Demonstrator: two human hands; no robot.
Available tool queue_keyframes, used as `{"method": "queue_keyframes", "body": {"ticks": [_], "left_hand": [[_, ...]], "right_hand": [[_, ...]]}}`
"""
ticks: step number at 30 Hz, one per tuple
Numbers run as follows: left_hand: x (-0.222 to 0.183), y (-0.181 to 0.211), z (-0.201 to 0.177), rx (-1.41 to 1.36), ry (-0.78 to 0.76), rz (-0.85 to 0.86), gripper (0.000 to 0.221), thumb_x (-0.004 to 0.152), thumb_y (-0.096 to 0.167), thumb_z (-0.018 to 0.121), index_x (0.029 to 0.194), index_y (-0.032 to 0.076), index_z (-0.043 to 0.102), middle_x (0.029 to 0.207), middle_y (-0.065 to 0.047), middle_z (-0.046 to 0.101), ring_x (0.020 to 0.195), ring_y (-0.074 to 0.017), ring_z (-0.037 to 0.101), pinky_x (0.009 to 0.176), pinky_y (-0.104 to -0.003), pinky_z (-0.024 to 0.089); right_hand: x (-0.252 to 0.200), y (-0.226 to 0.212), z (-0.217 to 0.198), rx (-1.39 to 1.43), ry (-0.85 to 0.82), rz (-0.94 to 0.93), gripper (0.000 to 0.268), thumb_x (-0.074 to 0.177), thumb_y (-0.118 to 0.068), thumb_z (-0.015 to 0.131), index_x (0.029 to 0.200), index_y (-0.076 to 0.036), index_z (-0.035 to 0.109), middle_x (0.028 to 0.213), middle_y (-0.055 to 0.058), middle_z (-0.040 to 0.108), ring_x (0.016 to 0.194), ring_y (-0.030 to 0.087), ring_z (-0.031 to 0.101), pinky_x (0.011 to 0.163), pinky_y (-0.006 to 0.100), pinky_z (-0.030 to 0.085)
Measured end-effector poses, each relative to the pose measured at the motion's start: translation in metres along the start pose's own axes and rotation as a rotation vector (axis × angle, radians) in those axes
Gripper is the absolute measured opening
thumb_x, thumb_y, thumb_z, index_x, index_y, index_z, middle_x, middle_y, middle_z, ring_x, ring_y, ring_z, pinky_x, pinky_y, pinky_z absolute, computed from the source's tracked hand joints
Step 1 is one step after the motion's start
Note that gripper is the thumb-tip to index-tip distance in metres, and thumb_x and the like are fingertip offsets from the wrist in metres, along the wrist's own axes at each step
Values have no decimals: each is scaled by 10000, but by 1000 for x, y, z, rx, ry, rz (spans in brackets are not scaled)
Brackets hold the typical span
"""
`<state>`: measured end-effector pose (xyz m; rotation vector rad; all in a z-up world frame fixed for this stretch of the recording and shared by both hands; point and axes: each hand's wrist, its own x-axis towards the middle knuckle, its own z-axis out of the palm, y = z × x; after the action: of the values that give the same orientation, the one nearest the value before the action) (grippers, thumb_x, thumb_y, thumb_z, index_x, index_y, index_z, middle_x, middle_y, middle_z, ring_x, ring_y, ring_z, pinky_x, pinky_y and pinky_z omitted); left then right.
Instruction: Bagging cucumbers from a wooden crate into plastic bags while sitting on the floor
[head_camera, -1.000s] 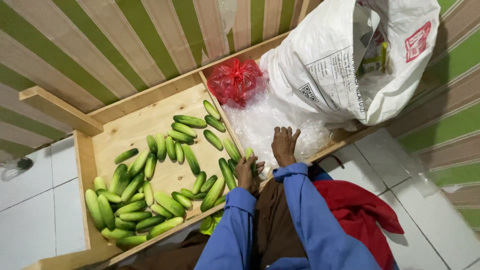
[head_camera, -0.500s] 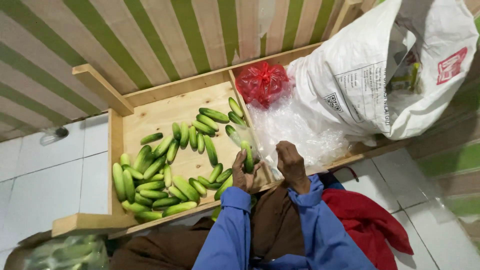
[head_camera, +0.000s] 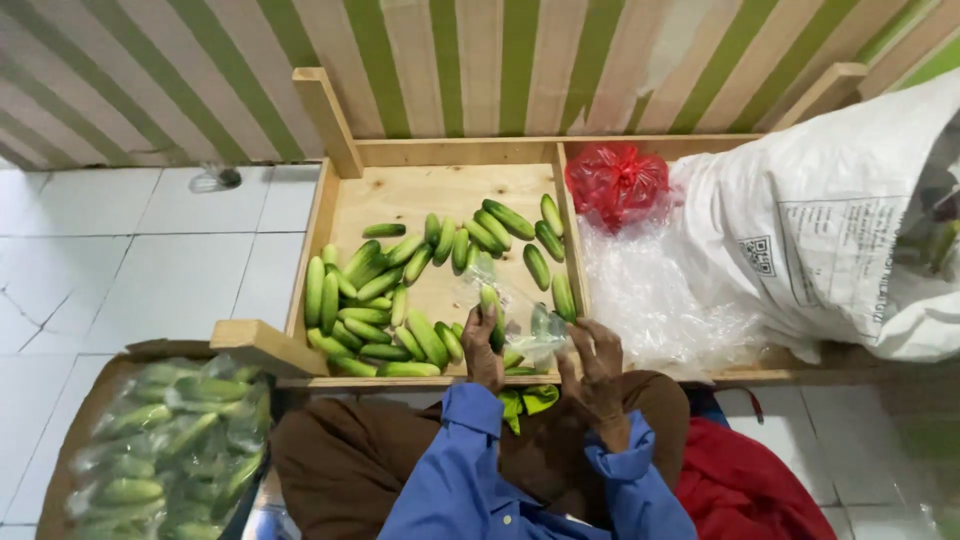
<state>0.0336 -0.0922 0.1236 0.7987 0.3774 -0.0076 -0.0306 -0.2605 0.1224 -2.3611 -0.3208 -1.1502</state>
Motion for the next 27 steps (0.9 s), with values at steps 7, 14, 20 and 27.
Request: {"method": "queue_keyframes", "body": {"ticks": [7, 14, 20, 27], "left_hand": [[-12, -2, -13, 77, -90, 121, 401, 946, 309, 746, 1270, 80, 688, 1051, -96, 730, 958, -155, 686, 893, -409, 591], [-24, 9, -20, 353, -74, 467, 405, 953, 210, 655, 1332, 67, 644, 1198, -119, 656, 1063, -221, 647, 964, -443, 530], [-28, 21, -29, 648, -65, 744, 436, 959, 119, 570, 1389, 54, 603, 1334, -141, 587, 1160, -281, 610, 1030, -474, 474], [-28, 37, -32, 1036, -125, 1037, 502, 967, 5, 465, 1460, 38, 552, 1504, -167, 501, 1281, -357, 565, 1113, -513, 404]], "right_hand": [[22, -74, 41, 208, -150, 242, 473, 956, -448, 625, 1351, -195, 688, 1179, 105, 633, 1103, 356, 646, 992, 468, 510], [44, -105, 66, 768, -315, 935, 576, 925, -393, 774, 1373, -57, 642, 1263, 224, 681, 1109, 337, 675, 909, 474, 566], [67, -144, 62, 919, -234, 1016, 486, 919, -209, 688, 1351, 5, 623, 1174, 237, 665, 1025, 292, 637, 905, 463, 539], [47, -114, 84, 1371, -42, 1200, 375, 1053, -296, 545, 1324, -55, 637, 1152, 169, 709, 979, 247, 676, 928, 384, 525]]}}
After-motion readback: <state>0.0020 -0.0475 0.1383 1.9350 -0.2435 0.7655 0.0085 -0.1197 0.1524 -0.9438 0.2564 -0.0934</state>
